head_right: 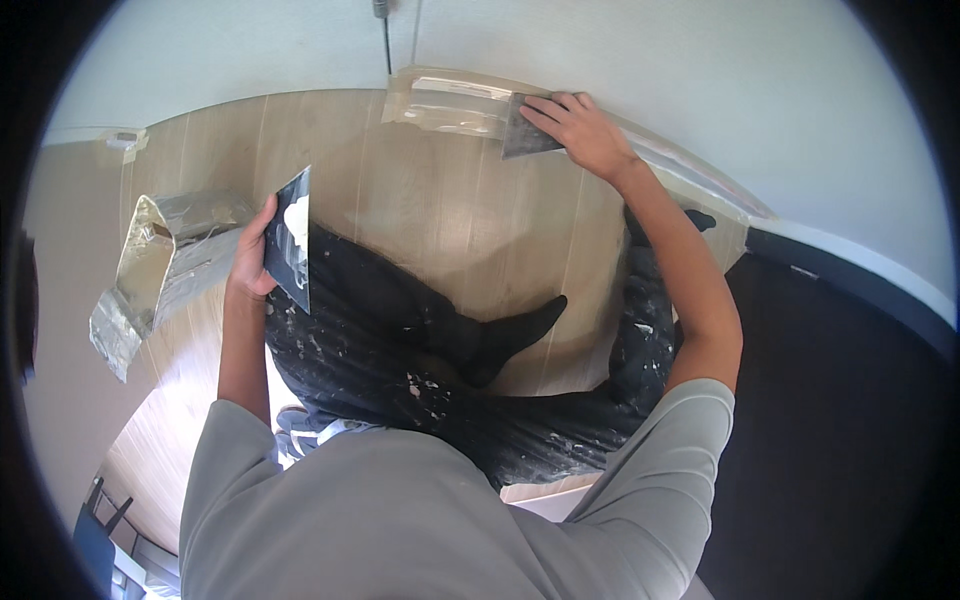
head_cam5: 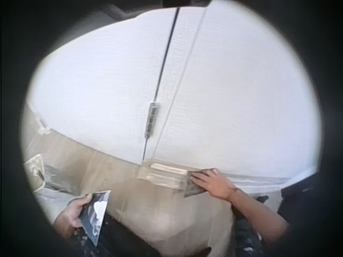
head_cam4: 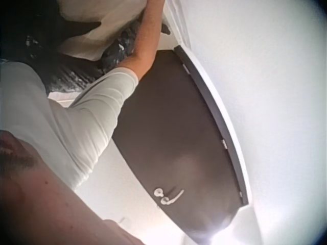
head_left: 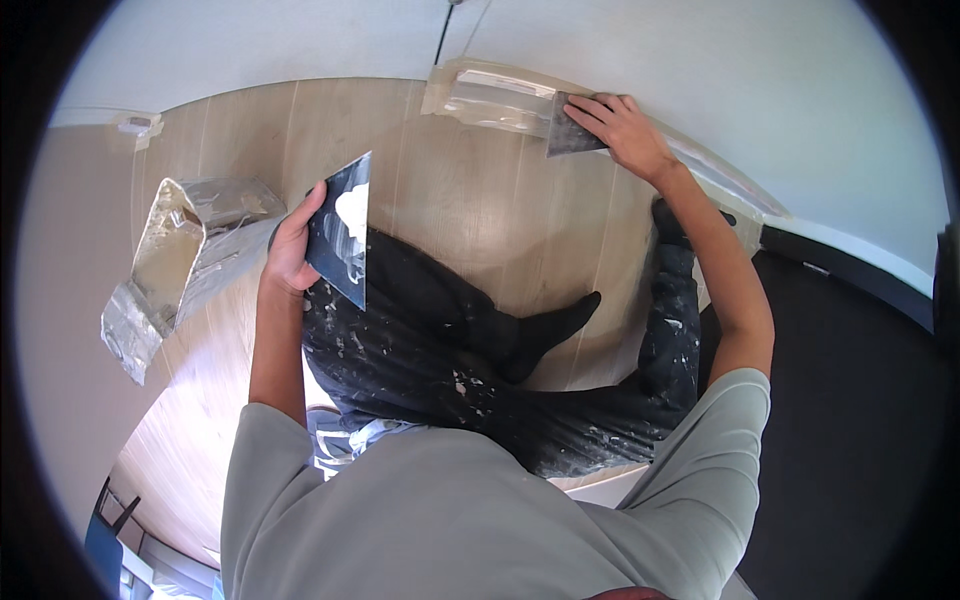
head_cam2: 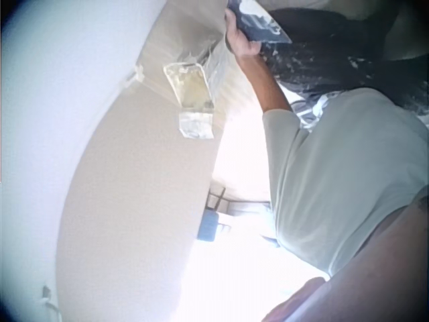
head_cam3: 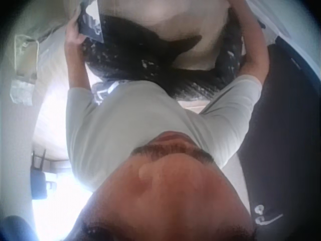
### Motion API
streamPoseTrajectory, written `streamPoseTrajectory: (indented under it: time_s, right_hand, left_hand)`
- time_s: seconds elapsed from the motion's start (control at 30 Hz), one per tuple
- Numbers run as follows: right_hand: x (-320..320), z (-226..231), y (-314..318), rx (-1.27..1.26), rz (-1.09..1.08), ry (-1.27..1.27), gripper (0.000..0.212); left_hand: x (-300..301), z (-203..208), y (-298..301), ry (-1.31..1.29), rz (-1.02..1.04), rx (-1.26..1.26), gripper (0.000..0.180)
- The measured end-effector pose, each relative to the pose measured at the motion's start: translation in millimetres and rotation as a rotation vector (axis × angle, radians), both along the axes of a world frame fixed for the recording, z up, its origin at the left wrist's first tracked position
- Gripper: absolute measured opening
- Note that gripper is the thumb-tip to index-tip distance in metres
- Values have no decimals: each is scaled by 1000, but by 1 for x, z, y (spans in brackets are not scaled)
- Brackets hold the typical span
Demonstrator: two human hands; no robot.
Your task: The person walks into a bedroom and kneels on the floor to apply a white sealant to the baseboard. Using a putty knife and a smaller scraper, they scoop the material from a container and smooth it along the trim, repeatedly scraping the tools to maintain a clean application.
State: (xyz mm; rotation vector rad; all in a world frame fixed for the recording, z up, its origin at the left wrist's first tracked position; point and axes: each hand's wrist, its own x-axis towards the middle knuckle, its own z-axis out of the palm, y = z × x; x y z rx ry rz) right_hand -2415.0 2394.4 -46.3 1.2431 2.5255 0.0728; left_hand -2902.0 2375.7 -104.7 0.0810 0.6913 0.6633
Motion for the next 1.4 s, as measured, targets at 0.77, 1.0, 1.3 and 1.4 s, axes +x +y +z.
streamPoseTrajectory:
  time_s: [0.77, 1.0, 1.3, 1.4]
  right_hand:
    - [59, 44, -106, 161, -298, 217, 62]
    - [-137, 60, -188, 252, -82, 981, 75]
    - [-94, 99, -201, 387, -223, 596, 64]
    - [-76, 142, -212, 364, -216, 439, 56]
  left_hand:
    - [12, 7, 1, 153, -61, 44, 37]
    - [116, 52, -57, -90, -191, -56, 39]
    - [132, 117, -69, -31, -359, 178, 39]
    - [134, 158, -56, 131, -450, 360, 45]
